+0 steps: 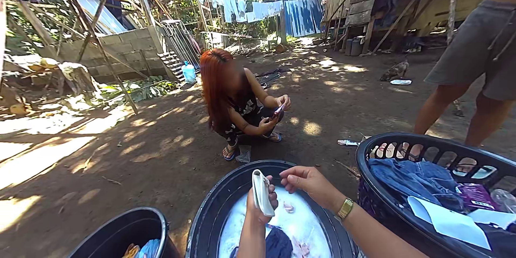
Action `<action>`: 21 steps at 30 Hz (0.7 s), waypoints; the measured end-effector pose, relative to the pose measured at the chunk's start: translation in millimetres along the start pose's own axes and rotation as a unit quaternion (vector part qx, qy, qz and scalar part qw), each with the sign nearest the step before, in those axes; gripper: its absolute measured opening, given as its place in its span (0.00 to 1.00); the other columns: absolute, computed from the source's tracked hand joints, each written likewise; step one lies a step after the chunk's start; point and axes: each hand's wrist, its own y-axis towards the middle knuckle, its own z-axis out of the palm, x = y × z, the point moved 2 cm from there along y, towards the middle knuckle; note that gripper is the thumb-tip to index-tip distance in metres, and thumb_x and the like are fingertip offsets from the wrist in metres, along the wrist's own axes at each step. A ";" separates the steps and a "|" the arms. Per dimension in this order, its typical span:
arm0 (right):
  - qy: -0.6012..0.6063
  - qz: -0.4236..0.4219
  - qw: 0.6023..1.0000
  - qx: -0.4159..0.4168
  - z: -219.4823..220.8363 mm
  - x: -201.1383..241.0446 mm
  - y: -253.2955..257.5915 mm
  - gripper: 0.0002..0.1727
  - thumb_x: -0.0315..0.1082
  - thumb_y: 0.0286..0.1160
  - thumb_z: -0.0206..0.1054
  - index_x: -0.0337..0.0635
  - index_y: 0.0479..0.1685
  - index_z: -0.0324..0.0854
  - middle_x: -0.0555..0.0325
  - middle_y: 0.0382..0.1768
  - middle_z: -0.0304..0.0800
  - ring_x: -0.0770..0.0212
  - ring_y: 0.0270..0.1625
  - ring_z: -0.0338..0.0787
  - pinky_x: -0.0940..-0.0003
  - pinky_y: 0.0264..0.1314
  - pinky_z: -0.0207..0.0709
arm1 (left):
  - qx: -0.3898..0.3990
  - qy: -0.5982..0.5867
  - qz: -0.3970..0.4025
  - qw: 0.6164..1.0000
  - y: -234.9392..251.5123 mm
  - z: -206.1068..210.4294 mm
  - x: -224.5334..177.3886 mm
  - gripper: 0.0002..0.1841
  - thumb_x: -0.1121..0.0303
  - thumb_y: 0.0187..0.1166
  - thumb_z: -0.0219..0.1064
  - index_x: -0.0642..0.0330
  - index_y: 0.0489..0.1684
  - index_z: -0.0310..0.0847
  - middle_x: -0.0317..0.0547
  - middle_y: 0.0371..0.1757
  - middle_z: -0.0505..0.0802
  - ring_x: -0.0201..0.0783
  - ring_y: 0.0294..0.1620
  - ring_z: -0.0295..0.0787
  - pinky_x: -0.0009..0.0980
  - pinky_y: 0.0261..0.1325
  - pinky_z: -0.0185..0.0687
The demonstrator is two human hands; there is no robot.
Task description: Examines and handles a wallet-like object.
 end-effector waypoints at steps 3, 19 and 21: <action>-0.046 -0.025 0.999 0.014 8.5 -4.4 -1.5 0.08 0.28 0.80 0.65 0.36 0.48 0.88 0.62 0.39 0.96 0.70 0.40 0.93 0.72 0.51 0.88 | 0.167 -0.058 -0.063 0.982 6.4 -12.6 8.9 0.31 0.38 0.88 0.37 0.52 0.43 0.80 0.37 0.24 0.88 0.28 0.15 0.81 0.20 0.16 0.76; -0.192 -0.090 0.977 0.002 28.9 -1.3 -9.7 0.16 0.44 0.73 0.75 0.38 0.32 0.86 0.64 0.35 0.82 0.79 0.37 0.81 0.85 0.42 0.76 | 0.127 0.044 0.024 0.991 -0.1 -9.9 35.7 0.30 0.52 0.93 0.28 0.51 0.30 0.77 0.35 0.18 0.84 0.27 0.15 0.79 0.22 0.19 0.75; -0.183 -0.091 0.979 0.023 29.6 -1.3 -10.0 0.16 0.42 0.78 0.70 0.36 0.34 0.86 0.63 0.36 0.82 0.79 0.36 0.82 0.85 0.42 0.78 | -0.016 0.081 0.025 0.996 0.8 4.0 32.6 0.31 0.51 0.94 0.29 0.50 0.27 0.75 0.33 0.11 0.78 0.27 0.07 0.70 0.20 0.11 0.66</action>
